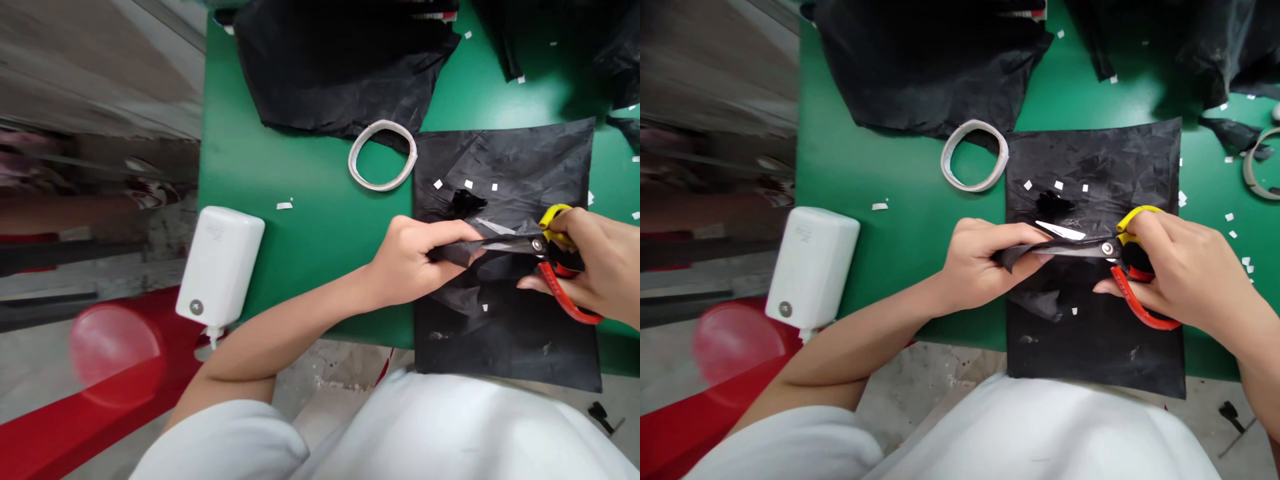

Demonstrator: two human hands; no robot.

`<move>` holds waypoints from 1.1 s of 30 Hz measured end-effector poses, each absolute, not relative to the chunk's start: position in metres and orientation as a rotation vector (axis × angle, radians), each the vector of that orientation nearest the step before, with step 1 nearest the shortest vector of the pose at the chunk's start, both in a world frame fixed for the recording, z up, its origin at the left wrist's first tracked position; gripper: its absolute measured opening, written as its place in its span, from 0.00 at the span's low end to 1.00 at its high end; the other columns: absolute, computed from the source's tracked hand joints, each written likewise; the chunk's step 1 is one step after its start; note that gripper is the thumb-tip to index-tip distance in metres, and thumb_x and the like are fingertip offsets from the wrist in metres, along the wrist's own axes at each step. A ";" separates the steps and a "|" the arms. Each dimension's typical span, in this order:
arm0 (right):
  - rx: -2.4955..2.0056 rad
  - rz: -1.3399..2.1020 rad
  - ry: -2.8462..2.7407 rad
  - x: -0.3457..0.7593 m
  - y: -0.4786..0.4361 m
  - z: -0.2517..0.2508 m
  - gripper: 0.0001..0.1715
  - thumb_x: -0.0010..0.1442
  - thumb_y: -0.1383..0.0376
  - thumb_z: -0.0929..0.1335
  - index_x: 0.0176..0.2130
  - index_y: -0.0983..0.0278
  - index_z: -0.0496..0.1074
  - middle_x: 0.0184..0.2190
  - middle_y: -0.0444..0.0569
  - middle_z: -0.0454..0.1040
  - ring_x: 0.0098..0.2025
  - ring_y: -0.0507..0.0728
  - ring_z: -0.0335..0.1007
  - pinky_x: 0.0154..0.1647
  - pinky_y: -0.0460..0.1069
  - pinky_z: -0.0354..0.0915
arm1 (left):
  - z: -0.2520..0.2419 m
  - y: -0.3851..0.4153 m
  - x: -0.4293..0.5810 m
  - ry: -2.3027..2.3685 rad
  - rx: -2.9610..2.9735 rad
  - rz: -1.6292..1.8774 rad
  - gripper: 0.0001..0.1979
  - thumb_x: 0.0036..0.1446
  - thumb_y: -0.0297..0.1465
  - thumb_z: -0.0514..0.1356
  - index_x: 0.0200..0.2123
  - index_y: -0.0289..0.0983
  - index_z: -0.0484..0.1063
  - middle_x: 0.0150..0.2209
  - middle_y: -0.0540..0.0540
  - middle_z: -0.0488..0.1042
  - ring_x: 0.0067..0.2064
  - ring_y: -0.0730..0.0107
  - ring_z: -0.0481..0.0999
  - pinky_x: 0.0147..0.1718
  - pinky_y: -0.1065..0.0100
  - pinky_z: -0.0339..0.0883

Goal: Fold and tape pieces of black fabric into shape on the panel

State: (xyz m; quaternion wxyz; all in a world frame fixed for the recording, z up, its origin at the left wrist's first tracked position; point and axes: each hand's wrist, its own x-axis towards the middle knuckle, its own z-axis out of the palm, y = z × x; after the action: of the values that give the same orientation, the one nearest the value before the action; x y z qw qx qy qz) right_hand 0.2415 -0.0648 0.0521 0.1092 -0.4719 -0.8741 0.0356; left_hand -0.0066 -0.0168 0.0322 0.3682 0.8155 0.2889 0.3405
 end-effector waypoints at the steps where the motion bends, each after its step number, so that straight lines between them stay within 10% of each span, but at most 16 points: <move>1: -1.381 0.097 -2.572 0.241 -0.064 0.052 0.29 0.62 0.40 0.56 0.35 0.62 0.60 0.24 0.44 0.65 0.22 0.52 0.63 0.20 0.46 0.55 | 0.033 -0.017 -0.006 0.741 2.090 0.869 0.07 0.57 0.30 0.62 0.31 0.31 0.77 0.23 0.52 0.77 0.20 0.84 0.69 0.22 0.83 0.60; 33: -1.394 -0.092 -2.601 0.248 -0.067 0.047 0.20 0.63 0.48 0.61 0.30 0.60 0.58 0.18 0.38 0.58 0.18 0.50 0.56 0.19 0.45 0.47 | 0.033 -0.016 -0.007 0.777 2.007 0.819 0.06 0.56 0.29 0.63 0.32 0.30 0.78 0.21 0.53 0.74 0.20 0.86 0.63 0.20 0.83 0.57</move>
State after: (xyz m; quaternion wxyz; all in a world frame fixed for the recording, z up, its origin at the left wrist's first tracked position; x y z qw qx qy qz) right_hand 0.2476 -0.0668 0.0468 0.0946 -0.4701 -0.8770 -0.0311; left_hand -0.0066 -0.0158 0.0327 0.4073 0.7959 0.3082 0.3249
